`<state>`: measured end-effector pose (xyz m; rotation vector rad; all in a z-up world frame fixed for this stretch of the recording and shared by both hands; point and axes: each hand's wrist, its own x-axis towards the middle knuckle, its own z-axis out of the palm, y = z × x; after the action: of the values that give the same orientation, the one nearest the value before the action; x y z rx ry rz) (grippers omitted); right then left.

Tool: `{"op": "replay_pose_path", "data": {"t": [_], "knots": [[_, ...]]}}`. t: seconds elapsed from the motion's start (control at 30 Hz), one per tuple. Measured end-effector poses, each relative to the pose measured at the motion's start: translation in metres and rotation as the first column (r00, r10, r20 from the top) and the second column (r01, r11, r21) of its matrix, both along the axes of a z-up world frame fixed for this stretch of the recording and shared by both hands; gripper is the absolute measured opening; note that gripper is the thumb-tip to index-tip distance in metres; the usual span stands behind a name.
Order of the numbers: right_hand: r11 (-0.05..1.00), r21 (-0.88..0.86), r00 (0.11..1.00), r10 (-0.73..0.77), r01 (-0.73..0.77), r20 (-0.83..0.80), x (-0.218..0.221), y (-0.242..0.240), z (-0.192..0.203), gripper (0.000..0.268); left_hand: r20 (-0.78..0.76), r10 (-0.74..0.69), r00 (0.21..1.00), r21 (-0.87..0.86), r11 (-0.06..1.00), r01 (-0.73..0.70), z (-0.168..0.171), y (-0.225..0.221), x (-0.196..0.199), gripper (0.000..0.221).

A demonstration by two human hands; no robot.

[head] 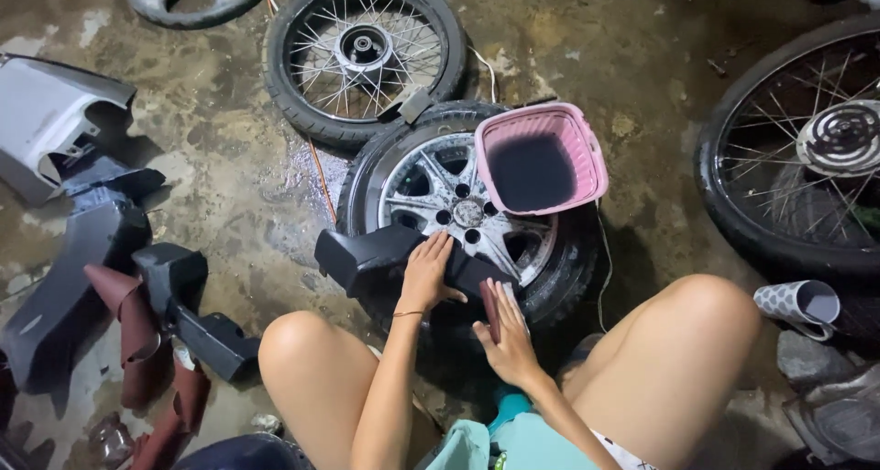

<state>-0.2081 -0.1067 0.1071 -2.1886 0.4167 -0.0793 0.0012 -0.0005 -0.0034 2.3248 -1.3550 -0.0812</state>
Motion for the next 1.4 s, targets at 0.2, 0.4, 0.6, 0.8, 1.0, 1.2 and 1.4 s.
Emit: {"op": "replay_pose_path", "data": {"t": [0.2, 0.4, 0.6, 0.8, 1.0, 1.2, 1.4], "knots": [[0.999, 0.035, 0.995, 0.004, -0.007, 0.099, 0.016, -0.024, -0.035, 0.07, -0.116, 0.119, 0.986, 0.209, 0.973, -0.093, 0.06, -0.005, -0.007, 0.131], [0.952, 0.305, 0.997, -0.052, 0.035, 0.049, 0.041, -0.045, -0.032, 0.073, -0.079, 0.107, 0.991, 0.22, 0.972, -0.087, 0.06, -0.005, -0.01, 0.129], [0.935, 0.336, 0.992, -0.127, 0.111, 0.027, 0.054, -0.057, -0.032, 0.072, -0.093, 0.098, 0.991, 0.232, 0.97, -0.074, 0.05, -0.006, -0.01, 0.132], [0.997, 0.075, 0.994, 0.008, -0.016, 0.106, 0.005, -0.02, -0.027, 0.082, -0.114, 0.094, 0.989, 0.229, 0.971, -0.066, 0.055, -0.005, -0.009, 0.133], [0.985, 0.172, 0.996, -0.045, 0.031, 0.081, 0.036, -0.039, -0.026, 0.075, -0.103, 0.099, 0.99, 0.239, 0.968, -0.072, 0.056, -0.006, -0.008, 0.133], [0.995, 0.021, 0.996, 0.094, -0.094, -0.003, 0.068, -0.067, -0.015, 0.064, -0.121, 0.112, 0.986, 0.234, 0.969, -0.081, 0.059, -0.006, -0.01, 0.132], [0.974, -0.187, 0.991, 0.129, -0.13, -0.015, 0.042, -0.03, -0.009, 0.075, -0.062, 0.09, 0.994, 0.238, 0.968, -0.072, 0.05, -0.007, -0.009, 0.132]]}}
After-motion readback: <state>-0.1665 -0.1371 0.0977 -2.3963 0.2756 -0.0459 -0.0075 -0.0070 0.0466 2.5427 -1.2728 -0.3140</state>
